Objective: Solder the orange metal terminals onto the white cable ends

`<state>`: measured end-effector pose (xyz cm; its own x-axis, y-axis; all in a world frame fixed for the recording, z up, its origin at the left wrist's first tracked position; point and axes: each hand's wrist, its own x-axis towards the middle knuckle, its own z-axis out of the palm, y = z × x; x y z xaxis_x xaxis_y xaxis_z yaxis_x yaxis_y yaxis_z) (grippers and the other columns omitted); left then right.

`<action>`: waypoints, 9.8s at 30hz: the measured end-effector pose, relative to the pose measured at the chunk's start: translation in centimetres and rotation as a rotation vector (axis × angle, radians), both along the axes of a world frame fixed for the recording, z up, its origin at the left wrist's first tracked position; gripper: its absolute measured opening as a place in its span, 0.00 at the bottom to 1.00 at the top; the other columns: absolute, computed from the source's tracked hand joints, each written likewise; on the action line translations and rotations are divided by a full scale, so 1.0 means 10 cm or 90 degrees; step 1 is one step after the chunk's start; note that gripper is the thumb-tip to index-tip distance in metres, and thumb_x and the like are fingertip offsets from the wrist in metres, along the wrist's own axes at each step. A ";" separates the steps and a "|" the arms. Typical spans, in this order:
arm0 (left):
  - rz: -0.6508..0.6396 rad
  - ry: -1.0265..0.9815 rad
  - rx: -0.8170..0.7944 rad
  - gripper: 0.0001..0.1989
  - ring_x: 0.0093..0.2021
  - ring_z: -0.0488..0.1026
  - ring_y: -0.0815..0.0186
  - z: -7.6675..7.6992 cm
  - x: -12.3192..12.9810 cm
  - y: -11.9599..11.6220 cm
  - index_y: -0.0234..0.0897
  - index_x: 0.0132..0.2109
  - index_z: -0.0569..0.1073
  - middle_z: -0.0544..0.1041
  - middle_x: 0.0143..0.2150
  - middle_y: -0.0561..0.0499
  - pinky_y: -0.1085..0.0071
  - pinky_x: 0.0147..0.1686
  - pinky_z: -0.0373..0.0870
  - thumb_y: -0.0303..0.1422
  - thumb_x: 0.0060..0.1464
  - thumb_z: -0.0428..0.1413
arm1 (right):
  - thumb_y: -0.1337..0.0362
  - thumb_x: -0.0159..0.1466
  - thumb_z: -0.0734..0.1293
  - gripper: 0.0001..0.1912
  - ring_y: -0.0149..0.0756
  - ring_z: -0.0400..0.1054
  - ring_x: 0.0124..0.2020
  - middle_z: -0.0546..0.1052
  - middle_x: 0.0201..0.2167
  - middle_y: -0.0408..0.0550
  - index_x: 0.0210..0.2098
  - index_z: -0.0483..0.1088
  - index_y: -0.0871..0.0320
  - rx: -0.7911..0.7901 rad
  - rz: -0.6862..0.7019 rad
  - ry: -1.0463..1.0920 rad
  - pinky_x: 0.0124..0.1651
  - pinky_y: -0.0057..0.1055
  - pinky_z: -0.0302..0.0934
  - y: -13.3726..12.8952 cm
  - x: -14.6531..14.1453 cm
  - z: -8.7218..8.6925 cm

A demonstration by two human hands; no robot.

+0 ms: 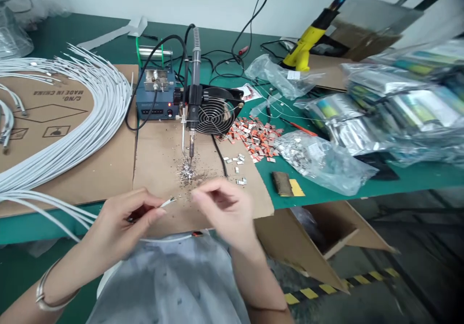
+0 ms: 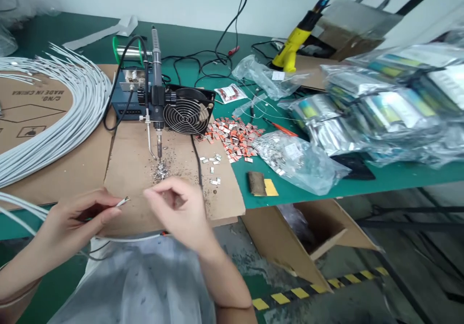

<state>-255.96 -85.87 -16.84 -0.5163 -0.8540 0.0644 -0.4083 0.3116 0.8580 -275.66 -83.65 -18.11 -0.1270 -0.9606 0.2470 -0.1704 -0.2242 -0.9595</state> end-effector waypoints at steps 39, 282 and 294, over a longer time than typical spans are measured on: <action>-0.105 -0.150 0.042 0.13 0.26 0.68 0.71 -0.08 -0.42 -0.79 0.41 0.41 0.77 0.78 0.34 0.52 0.75 0.25 0.60 0.40 0.56 0.51 | 0.63 0.55 0.69 0.09 0.28 0.71 0.24 0.74 0.25 0.44 0.34 0.68 0.60 0.291 0.204 -0.018 0.27 0.24 0.69 -0.57 -0.51 -0.10; -0.133 -0.172 -0.135 0.11 0.21 0.64 0.77 0.02 -0.50 -0.79 0.42 0.41 0.78 0.68 0.22 0.57 0.78 0.22 0.56 0.28 0.55 0.52 | 0.70 0.43 0.76 0.11 0.24 0.67 0.17 0.75 0.18 0.40 0.26 0.73 0.60 0.318 0.102 -0.140 0.19 0.18 0.66 -0.64 -0.36 -0.16; -0.131 -0.169 -0.147 0.11 0.21 0.63 0.79 0.01 -0.50 -0.78 0.42 0.42 0.78 0.67 0.21 0.59 0.80 0.22 0.55 0.28 0.55 0.53 | 0.66 0.43 0.76 0.12 0.24 0.67 0.17 0.75 0.19 0.41 0.27 0.73 0.61 0.317 0.108 -0.127 0.20 0.19 0.66 -0.64 -0.37 -0.17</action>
<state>-260.92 -93.72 -16.71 -0.6996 -0.7097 0.0836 -0.5153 0.5820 0.6291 -279.33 -90.07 -19.83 0.0414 -0.9660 -0.2552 0.0248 0.2563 -0.9663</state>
